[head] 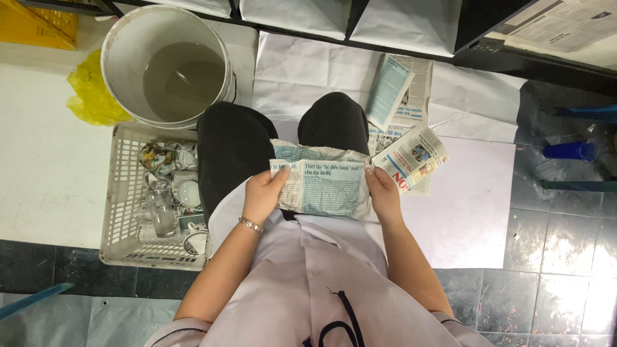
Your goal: The person sits on the floor and wraps individual dishes, including cups and bowls, with newspaper. They fold the paper around each item and place the wrapped bundles into a nearby storage shelf.
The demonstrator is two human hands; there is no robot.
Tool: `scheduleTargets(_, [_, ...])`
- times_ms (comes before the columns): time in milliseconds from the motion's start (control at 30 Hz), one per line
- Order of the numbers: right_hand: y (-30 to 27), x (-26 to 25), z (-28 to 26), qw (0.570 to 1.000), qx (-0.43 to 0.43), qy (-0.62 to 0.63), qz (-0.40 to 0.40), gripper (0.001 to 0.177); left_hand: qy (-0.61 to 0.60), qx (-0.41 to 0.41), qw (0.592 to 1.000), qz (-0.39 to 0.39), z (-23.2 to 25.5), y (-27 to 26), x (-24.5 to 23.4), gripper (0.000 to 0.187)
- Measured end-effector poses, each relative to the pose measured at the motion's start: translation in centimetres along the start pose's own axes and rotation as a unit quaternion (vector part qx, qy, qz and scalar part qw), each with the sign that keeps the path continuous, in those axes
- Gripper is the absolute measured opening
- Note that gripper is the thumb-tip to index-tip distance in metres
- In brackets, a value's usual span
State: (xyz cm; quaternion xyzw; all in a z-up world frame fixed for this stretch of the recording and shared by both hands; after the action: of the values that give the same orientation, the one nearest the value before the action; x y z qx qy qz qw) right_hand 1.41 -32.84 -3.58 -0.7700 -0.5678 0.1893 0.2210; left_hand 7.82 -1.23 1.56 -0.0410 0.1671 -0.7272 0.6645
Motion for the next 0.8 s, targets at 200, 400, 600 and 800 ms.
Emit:
scheduleTargets(200, [0.5, 1.8, -1.6, 0.99, 0.04, -0.048, 0.124, 0.029, 0.169, 0.052, 0.984, 0.032, -0.3, 3.2, 1.6, 0.033])
scheduleTargets(400, [0.0, 3.0, -5.3, 0.88, -0.28, -0.302, 0.236, 0.02, 0.34, 0.152, 0.926, 0.056, 1.7, 5.3, 2.2, 0.041])
scheduleTargets(600, [0.6, 3.2, -5.5, 0.872, -0.189, -0.362, 0.269, 0.018, 0.269, 0.084, 0.959, -0.001, 1.5, 6.6, 2.7, 0.057])
scheduleTargets(800, [-0.2, 3.7, -6.5, 0.866, -0.212, -0.368, 0.264, 0.019, -0.155, 0.083, 0.98, -0.096, 1.2, 6.1, 3.1, 0.08])
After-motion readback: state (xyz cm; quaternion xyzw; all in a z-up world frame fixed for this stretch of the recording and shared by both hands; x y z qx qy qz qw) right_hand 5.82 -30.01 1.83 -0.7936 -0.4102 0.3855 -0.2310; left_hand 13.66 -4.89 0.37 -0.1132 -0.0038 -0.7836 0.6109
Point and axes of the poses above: each hand's wrist, its own y-axis towards the middle knuckle, its own x-axis out of the palm, z = x × y, the point moved 4 cm from there along y, towards the middle knuckle, and after that the axes turned 11 degrees about x, right-handed, at the moved point
